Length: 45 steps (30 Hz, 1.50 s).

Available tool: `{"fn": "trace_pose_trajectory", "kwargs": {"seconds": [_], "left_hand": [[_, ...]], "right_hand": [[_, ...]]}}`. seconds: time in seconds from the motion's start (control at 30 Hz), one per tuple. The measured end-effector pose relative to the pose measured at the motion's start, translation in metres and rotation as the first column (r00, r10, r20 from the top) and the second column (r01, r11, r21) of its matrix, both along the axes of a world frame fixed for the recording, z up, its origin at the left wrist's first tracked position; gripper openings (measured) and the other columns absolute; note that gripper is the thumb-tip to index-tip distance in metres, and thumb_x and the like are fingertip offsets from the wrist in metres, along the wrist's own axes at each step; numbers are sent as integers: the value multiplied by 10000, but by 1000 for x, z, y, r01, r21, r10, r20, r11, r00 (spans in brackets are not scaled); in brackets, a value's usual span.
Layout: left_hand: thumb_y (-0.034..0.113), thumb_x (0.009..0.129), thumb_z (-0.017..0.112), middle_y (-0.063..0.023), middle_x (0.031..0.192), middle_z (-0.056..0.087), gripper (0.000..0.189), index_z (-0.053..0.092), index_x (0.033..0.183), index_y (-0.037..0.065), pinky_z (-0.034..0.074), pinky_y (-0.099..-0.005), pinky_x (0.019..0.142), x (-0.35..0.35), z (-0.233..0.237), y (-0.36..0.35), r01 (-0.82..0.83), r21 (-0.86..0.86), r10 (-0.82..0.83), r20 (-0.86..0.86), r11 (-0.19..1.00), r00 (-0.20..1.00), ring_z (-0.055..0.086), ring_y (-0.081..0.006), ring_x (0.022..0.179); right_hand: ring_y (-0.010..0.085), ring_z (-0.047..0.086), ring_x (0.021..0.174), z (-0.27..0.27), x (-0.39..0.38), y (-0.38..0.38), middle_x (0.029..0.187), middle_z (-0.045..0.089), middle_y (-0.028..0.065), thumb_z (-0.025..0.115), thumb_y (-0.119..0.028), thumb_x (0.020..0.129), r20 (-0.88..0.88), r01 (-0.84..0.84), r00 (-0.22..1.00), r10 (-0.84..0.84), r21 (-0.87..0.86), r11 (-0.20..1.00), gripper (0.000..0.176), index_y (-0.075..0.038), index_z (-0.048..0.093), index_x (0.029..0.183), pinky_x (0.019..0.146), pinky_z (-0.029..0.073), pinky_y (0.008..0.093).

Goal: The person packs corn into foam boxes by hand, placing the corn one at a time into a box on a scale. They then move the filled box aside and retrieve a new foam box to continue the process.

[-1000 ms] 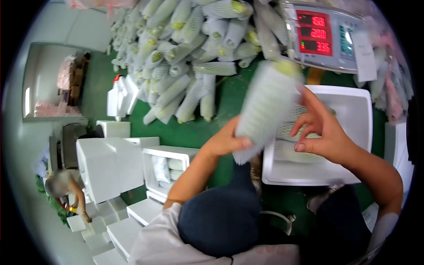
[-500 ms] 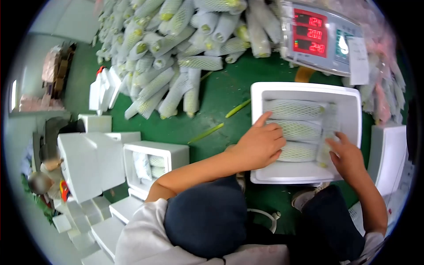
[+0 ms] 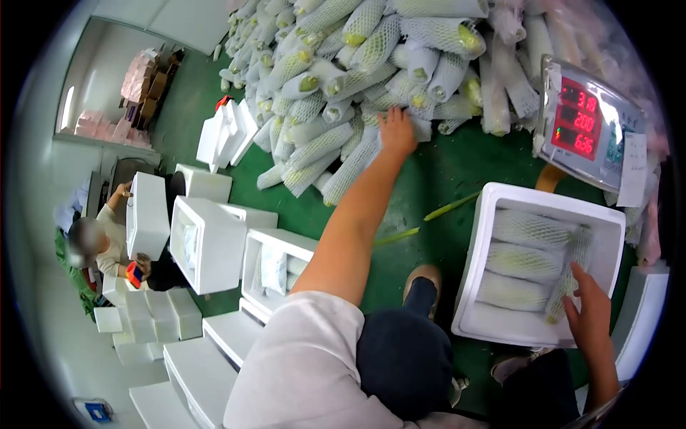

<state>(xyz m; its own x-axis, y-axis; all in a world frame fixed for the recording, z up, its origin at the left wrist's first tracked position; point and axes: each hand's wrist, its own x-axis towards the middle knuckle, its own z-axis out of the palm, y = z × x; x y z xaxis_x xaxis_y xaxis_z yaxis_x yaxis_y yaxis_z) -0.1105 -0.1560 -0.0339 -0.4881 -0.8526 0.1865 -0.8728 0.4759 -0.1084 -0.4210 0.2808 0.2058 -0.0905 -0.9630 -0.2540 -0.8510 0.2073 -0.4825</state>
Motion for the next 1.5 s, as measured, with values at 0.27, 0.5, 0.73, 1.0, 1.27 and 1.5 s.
{"fn": "trace_pose_trajectory", "kwargs": {"seconds": [0.27,0.5,0.73,1.0,1.27,1.5], "left_hand": [[275,592,833,-138,1177,562,610,613,1136,110,370,-497,1003,8,23,-26,249,-9,-246,116,968,962,478,-330,1206],[290,696,804,-104,1085,698,590,596,1187,37,527,-374,855,-42,238,127,514,713,84,-619,477,781,674,-217,966],[396,899,591,-121,1118,684,467,630,1178,24,520,-337,836,-56,229,216,697,660,344,-609,-280,715,669,-198,981],[232,757,756,-165,1128,590,715,442,1388,111,484,-461,905,88,-24,156,-516,38,505,-274,856,818,557,-380,1102],[253,797,741,-190,1207,558,727,355,1371,29,503,-398,882,55,23,143,-68,691,683,-688,720,245,601,-302,1009],[508,861,668,-103,1327,538,750,475,1392,14,418,-382,1023,-44,221,248,905,386,358,-882,177,306,509,-200,1234]], "right_hand": [[397,614,1063,20,-15,-6,1249,592,205,692,28,747,-63,9,998,-29,-289,957,518,-46,576,1246,888,513,420],[228,608,1084,39,17,-5,1143,649,70,717,-143,789,-345,-448,890,297,-552,703,329,-161,682,1116,1003,444,484],[288,595,1021,41,37,-48,1154,592,122,735,-217,752,-440,-546,831,341,-522,655,443,-327,657,1173,889,440,475],[323,522,1161,-77,-40,-28,1311,496,160,782,5,667,-612,-159,791,-20,-237,958,810,-207,518,1403,933,464,427],[355,523,1236,-17,-10,-30,1406,445,180,680,82,743,-54,-57,998,41,-346,936,685,-106,516,1381,1010,454,415],[286,511,1205,11,56,-49,1330,471,153,837,-191,673,892,236,446,70,-193,952,895,-28,351,1407,1048,394,446]]}}
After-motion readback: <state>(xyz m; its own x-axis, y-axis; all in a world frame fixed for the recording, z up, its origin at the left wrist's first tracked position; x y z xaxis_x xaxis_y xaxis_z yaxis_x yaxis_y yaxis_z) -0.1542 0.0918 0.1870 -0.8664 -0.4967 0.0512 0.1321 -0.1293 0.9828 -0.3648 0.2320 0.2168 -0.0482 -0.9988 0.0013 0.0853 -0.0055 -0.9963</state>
